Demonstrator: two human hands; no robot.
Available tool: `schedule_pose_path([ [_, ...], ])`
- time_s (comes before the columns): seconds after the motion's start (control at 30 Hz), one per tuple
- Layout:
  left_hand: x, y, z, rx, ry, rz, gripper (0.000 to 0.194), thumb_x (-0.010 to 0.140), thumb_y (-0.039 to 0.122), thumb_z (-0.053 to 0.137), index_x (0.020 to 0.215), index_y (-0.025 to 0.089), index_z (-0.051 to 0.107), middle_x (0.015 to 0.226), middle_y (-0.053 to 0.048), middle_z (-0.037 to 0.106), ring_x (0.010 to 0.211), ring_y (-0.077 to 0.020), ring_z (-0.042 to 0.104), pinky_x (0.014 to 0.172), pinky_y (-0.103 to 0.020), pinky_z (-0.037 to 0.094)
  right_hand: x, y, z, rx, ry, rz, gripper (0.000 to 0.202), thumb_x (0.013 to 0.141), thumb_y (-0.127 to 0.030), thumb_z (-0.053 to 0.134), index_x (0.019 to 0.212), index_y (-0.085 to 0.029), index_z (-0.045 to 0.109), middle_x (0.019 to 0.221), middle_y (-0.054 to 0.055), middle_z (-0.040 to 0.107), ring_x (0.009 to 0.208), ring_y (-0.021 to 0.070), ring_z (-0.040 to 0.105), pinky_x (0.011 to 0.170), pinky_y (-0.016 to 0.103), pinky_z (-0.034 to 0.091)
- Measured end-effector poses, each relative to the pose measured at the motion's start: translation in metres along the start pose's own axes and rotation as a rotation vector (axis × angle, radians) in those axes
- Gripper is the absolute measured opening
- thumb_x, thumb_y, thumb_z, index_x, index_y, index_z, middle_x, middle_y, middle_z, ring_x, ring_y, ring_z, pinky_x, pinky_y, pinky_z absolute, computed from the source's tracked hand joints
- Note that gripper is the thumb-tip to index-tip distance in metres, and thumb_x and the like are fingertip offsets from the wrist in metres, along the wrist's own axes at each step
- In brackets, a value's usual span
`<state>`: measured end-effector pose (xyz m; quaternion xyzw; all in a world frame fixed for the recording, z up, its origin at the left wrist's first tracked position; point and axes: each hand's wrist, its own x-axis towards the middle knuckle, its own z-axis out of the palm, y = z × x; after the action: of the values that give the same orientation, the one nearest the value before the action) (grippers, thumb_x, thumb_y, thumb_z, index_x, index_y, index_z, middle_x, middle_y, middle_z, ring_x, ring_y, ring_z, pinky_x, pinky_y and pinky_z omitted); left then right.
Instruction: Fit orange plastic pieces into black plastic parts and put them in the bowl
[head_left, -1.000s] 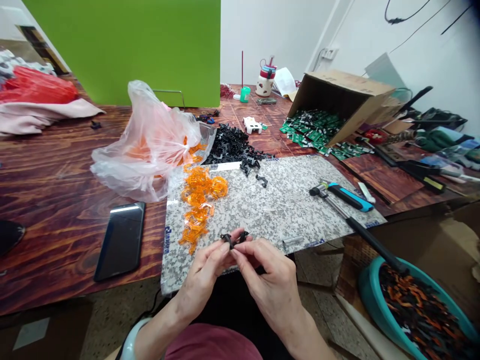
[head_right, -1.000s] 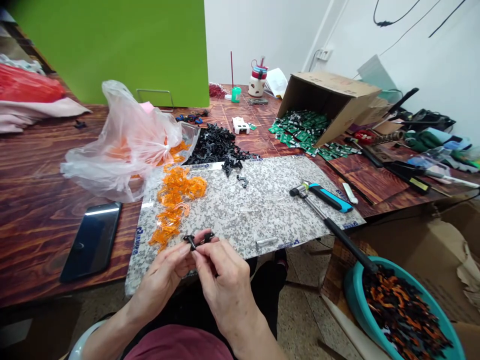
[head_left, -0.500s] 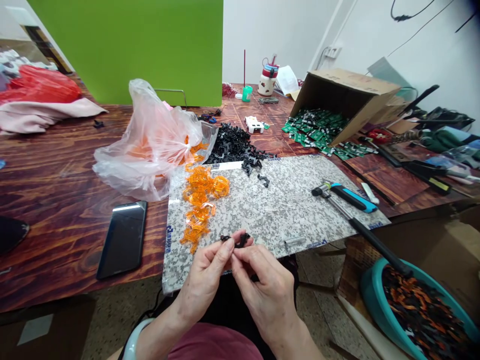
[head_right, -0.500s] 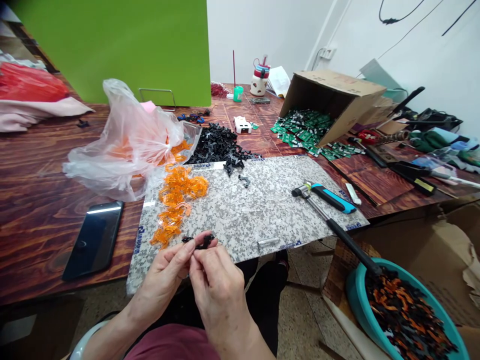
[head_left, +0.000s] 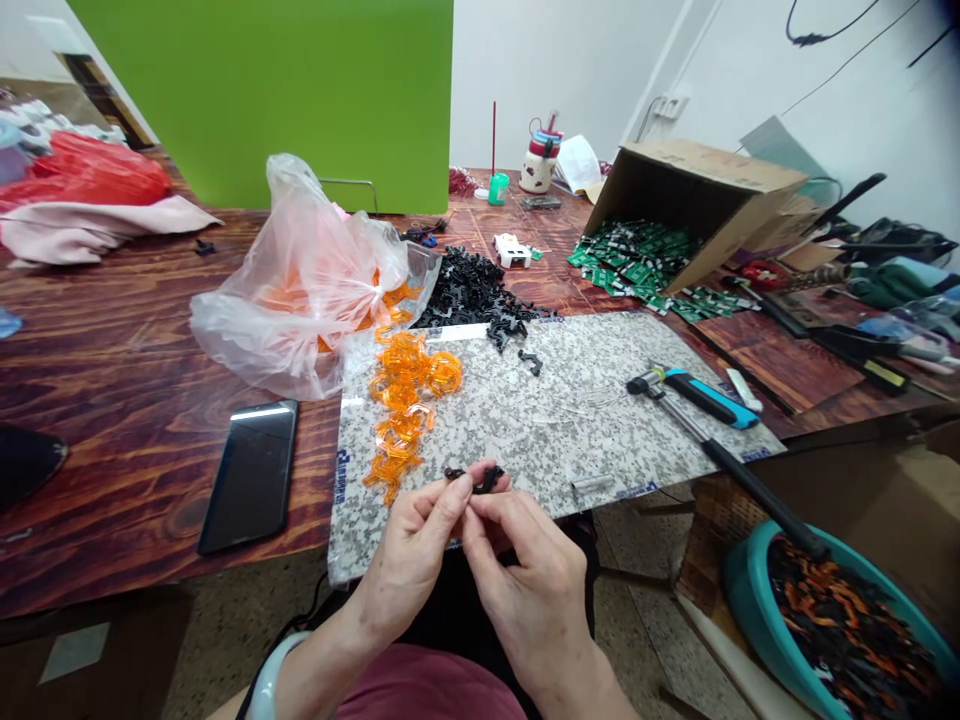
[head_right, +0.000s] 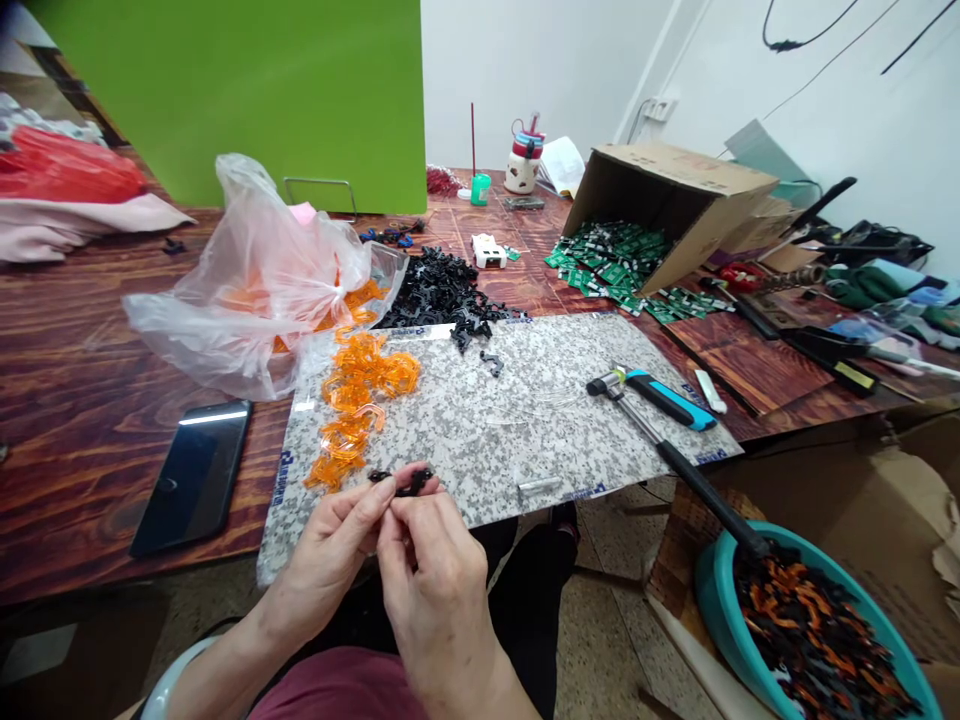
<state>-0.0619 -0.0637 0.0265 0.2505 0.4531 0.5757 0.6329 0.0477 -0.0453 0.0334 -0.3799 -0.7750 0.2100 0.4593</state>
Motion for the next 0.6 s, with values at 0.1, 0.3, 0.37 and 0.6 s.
schedule_pose_path([
  [0.1, 0.002, 0.0, -0.001, 0.043, 0.01, 0.017, 0.033, 0.085, 0.04, 0.062, 0.109, 0.019, 0.072, 0.091, -0.006, 0.077, 0.087, -0.0189, 0.07, 0.089, -0.029, 0.051, -0.003, 0.0, -0.001, 0.037, -0.027, 0.048, 0.013, 0.084, -0.006, 0.053, 0.084, -0.013, 0.064, 0.07, 0.004, 0.063, 0.06, 0.0105, 0.061, 0.059, 0.018, 0.052],
  [0.3, 0.002, 0.001, 0.0, 0.173, 0.042, 0.078, 0.032, 0.086, 0.04, 0.06, 0.103, 0.017, 0.074, 0.093, -0.007, 0.077, 0.088, -0.0207, 0.07, 0.089, -0.03, 0.051, -0.008, 0.004, -0.005, 0.055, -0.097, 0.113, 0.011, 0.086, -0.008, 0.053, 0.088, -0.015, 0.062, 0.074, 0.003, 0.065, 0.064, 0.0107, 0.064, 0.059, 0.017, 0.05],
  [0.37, 0.002, 0.002, 0.0, 0.249, 0.047, 0.12, 0.031, 0.087, 0.04, 0.058, 0.099, 0.016, 0.074, 0.09, -0.007, 0.077, 0.085, -0.0204, 0.07, 0.087, -0.029, 0.051, -0.007, 0.004, -0.007, 0.048, -0.113, 0.114, 0.012, 0.087, -0.009, 0.051, 0.089, -0.015, 0.062, 0.076, 0.004, 0.065, 0.069, 0.012, 0.064, 0.062, 0.018, 0.05],
  [0.6, 0.002, 0.003, -0.005, 0.588, 0.077, 0.247, 0.034, 0.089, 0.033, 0.05, 0.067, 0.013, 0.066, 0.064, -0.002, 0.066, 0.062, -0.0152, 0.061, 0.062, -0.023, 0.05, 0.001, 0.006, -0.015, 0.045, -0.235, 0.291, 0.01, 0.087, -0.014, 0.053, 0.083, -0.017, 0.061, 0.075, 0.002, 0.064, 0.064, 0.013, 0.062, 0.057, 0.022, 0.046],
])
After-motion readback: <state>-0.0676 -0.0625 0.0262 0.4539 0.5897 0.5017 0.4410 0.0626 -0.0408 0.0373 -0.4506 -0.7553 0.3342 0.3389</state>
